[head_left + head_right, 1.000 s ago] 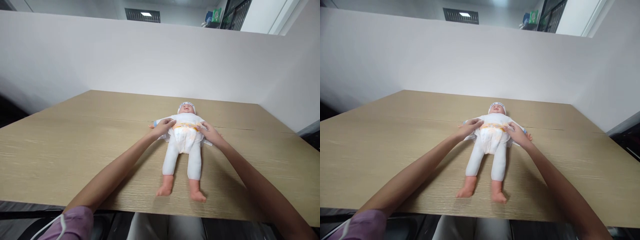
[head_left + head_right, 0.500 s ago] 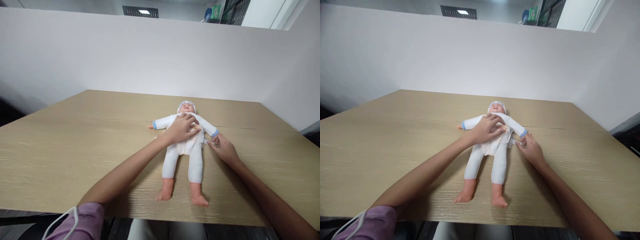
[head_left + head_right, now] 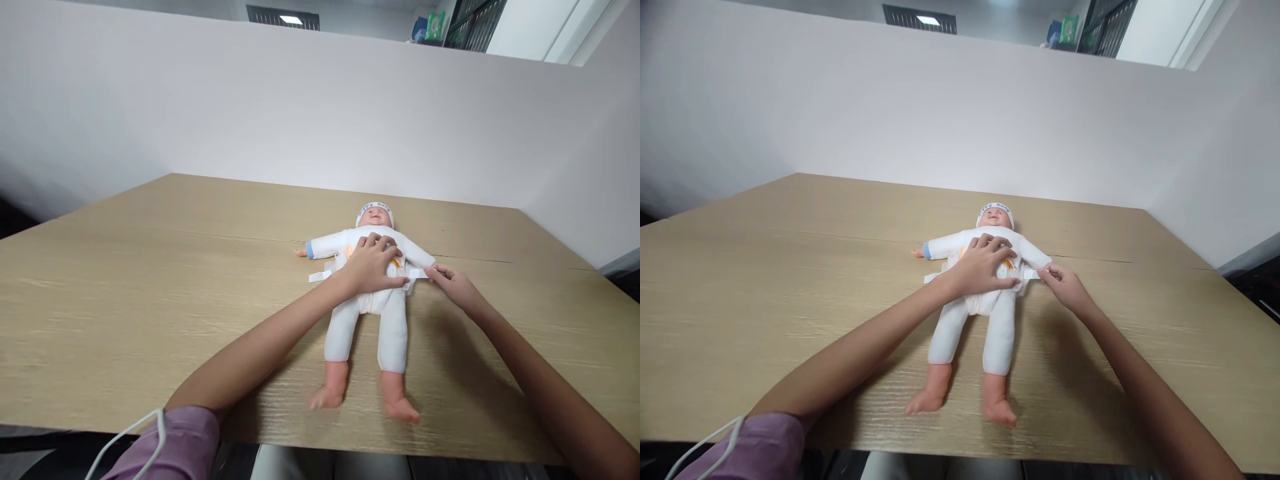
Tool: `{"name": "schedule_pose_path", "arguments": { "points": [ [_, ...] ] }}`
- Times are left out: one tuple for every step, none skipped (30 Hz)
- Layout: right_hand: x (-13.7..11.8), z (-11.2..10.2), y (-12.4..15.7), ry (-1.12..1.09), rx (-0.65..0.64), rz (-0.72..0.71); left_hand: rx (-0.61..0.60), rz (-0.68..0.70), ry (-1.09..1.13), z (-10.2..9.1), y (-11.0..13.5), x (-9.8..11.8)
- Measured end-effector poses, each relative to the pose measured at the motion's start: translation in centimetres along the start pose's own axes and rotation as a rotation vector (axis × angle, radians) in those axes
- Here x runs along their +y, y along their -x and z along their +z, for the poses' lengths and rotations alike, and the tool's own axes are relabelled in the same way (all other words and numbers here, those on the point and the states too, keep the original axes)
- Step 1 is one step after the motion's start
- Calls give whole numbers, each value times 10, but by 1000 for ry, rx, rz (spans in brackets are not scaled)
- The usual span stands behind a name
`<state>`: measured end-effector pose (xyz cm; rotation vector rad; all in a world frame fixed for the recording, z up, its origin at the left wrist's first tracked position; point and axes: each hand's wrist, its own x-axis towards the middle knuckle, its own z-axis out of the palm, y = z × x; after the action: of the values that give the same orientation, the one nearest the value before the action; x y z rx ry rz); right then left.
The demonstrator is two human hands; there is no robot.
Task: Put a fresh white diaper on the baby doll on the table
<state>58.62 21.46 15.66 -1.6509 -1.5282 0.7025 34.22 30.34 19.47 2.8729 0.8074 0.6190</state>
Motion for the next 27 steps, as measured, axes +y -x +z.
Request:
{"name": "schedule_pose_path", "arguments": {
  "points": [
    [-8, 2, -7, -10, -4, -20, 2, 2, 6, 1, -1, -1],
    [-17, 5, -15, -12, -8, -44, 4, 4, 14, 2, -1, -2],
    [-24, 10, -23, -8, -18, -68, 6, 3, 24, 3, -1, -2],
    [-31, 17, -31, 4, -28, -87, 9, 1, 34, 3, -2, -3],
    [-36, 24, -37, 28, -34, -96, 14, -2, 45, 4, -2, -4],
    [-41, 31, -42, 63, -33, -99, 21, -7, 57, 5, -1, -5],
    [-44, 38, -45, 104, -24, -104, 30, -14, 69, 6, -1, -5],
    [-47, 43, -46, 143, -3, -116, 39, -23, 83, 7, -1, -5],
    [-48, 47, -45, 166, 28, -139, 45, -31, 97, 7, 0, -6],
    [-48, 49, -41, 170, 68, -175, 49, -38, 112, 8, 0, -6],
    [-48, 50, -36, 158, 111, -221, 51, -45, 130, 9, 1, -6],
    [-46, 51, -30, 139, 150, -273, 51, -47, 153, 9, 1, -7],
    [-43, 51, -23, 122, 176, -326, 52, -46, 184, 9, 0, -8],
    [-40, 52, -16, 114, 191, -379, 53, -43, 222, 8, 0, -10],
    [-36, 52, -9, 117, 192, -430, 55, -41, 268, 7, -1, -12],
    [-32, 54, -2, 131, 181, -477, 57, -37, 328, 5, -1, -15],
    [-28, 56, 4, 151, 160, -517, 60, -29, 403, 2, -1, -19],
    [-23, 58, 9, 175, 137, -551, 66, -21, 488, 0, -1, -22],
    [-19, 60, 13, 199, 121, -579, 75, -18, 572, -2, 1, -27],
    [-16, 62, 15, 221, 111, -599, 93, -25, 641, -4, 4, -31],
    [-13, 63, 16, 239, 104, -613, 117, -45, 682, -4, 8, -36],
    [-11, 64, 16, 250, 105, -623, 149, -75, 690, -4, 14, -42],
    [-9, 64, 15, 257, 107, -628, 183, -112, 668, -4, 22, -48],
    [-8, 63, 15, 262, 111, -634, 216, -149, 632, -2, 32, -54],
    [-7, 62, 14, 268, 114, -641, 240, -178, 590, -1, 42, -61],
    [-6, 61, 13, 275, 116, -650, 252, -196, 544, 1, 53, -69],
    [-6, 60, 13, 282, 121, -657, 249, -208, 492, 2, 64, -76]
  ]
}}
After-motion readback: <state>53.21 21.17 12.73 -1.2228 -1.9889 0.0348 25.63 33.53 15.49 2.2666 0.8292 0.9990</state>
